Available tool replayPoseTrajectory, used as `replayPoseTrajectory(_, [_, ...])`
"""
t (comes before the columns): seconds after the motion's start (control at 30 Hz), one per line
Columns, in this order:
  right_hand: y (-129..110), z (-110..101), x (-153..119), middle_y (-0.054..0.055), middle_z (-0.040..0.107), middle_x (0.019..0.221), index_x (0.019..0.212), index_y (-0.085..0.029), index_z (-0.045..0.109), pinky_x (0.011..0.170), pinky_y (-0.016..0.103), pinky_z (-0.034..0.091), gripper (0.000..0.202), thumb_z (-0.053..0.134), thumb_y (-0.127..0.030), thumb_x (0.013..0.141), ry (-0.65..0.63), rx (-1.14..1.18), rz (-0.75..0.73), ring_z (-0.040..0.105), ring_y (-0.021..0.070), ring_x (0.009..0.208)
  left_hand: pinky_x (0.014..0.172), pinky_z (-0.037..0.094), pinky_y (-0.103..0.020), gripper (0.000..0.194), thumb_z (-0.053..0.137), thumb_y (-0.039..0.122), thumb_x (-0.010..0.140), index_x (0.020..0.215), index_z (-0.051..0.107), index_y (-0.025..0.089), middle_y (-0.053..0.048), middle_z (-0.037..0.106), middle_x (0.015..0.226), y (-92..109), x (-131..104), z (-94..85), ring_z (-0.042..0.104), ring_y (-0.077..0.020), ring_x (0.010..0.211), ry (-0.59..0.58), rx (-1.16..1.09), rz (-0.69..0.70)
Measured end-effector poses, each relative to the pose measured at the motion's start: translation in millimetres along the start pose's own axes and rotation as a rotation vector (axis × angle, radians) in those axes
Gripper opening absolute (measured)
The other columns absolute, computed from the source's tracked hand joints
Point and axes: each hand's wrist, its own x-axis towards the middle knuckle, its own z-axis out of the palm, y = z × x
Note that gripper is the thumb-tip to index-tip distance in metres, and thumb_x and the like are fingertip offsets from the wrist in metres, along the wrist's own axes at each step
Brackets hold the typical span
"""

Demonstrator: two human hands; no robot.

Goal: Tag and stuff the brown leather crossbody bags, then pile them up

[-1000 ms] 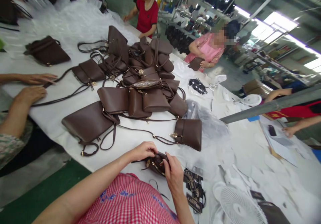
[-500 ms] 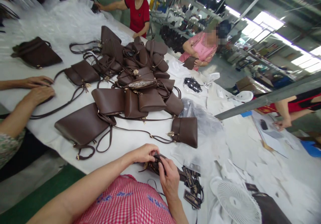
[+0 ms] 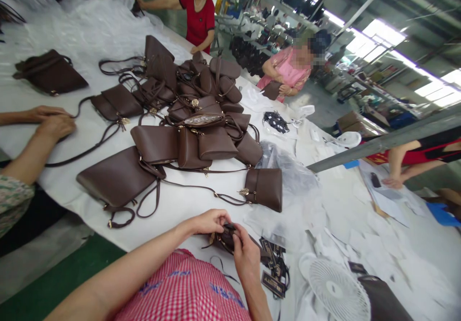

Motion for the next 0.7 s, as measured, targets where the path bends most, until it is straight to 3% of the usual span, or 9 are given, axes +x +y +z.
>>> replayPoseTrajectory(0.13, [3.1, -9.0, 3.0, 0.005, 0.07, 0.108, 0.121, -0.024, 0.059, 0.078, 0.031, 0.051, 0.037, 0.039, -0.022, 0.089, -0.109, 0.027, -0.147, 0.067, 0.0216, 0.091, 0.05, 0.029, -0.018, 0.039, 0.053, 0.006, 0.058, 0.096, 0.056, 0.014, 0.007, 0.043, 0.065, -15.3, -1.9, -1.5, 0.038, -0.0078, 0.056, -0.094, -0.33, 0.056])
replayPoseTrajectory(0.23, [3.7, -10.8, 7.2, 0.004, 0.068, 0.115, 0.12, -0.025, 0.059, 0.082, 0.03, 0.049, 0.04, 0.035, -0.016, 0.089, -0.194, 0.022, -0.341, 0.065, 0.0197, 0.097, 0.048, 0.026, -0.018, 0.039, 0.049, 0.003, 0.056, 0.093, 0.055, 0.014, 0.008, 0.042, 0.061, -18.4, 0.4, 10.3, 0.036, -0.007, 0.053, -0.039, -0.348, 0.087])
replayPoseTrajectory(0.3, [2.4, -9.7, 9.0, 0.005, 0.068, 0.114, 0.118, -0.024, 0.059, 0.08, 0.03, 0.048, 0.041, 0.034, -0.014, 0.088, -0.207, 0.0, -0.383, 0.065, 0.0192, 0.096, 0.048, 0.025, -0.018, 0.04, 0.047, 0.001, 0.055, 0.092, 0.054, 0.014, 0.008, 0.042, 0.061, -18.4, 2.1, 18.2, 0.036, -0.0068, 0.053, 0.028, -0.33, 0.119])
replayPoseTrajectory(0.5, [-5.7, -10.5, 13.2, 0.006, 0.071, 0.099, 0.118, -0.021, 0.056, 0.07, 0.029, 0.046, 0.037, 0.036, -0.014, 0.087, -0.213, -0.133, -0.176, 0.065, 0.0203, 0.08, 0.049, 0.028, -0.018, 0.03, 0.054, 0.006, 0.061, 0.089, 0.052, 0.015, 0.008, 0.045, 0.063, -19.0, 0.2, 25.7, 0.041, -0.0072, 0.055, 0.092, -0.32, 0.168])
replayPoseTrajectory(0.63, [-5.4, -11.4, 22.5, 0.004, 0.07, 0.091, 0.121, -0.021, 0.049, 0.068, 0.027, 0.047, 0.038, 0.039, -0.011, 0.086, -0.226, -0.053, -0.153, 0.064, 0.018, 0.074, 0.048, 0.032, -0.02, 0.022, 0.058, 0.017, 0.069, 0.091, 0.054, 0.015, 0.007, 0.047, 0.062, -13.8, 0.9, 22.8, 0.043, -0.0081, 0.05, 0.122, -0.29, 0.112])
replayPoseTrajectory(0.7, [-4.3, -11.6, 25.8, 0.006, 0.068, 0.091, 0.122, -0.018, 0.046, 0.069, 0.028, 0.049, 0.037, 0.039, -0.012, 0.086, -0.157, -0.012, -0.165, 0.063, 0.0179, 0.076, 0.053, 0.036, -0.021, 0.012, 0.057, 0.018, 0.072, 0.083, 0.056, 0.016, 0.004, 0.049, 0.069, -7.5, 4.5, 20.0, 0.046, -0.009, 0.056, 0.172, -0.169, 0.145])
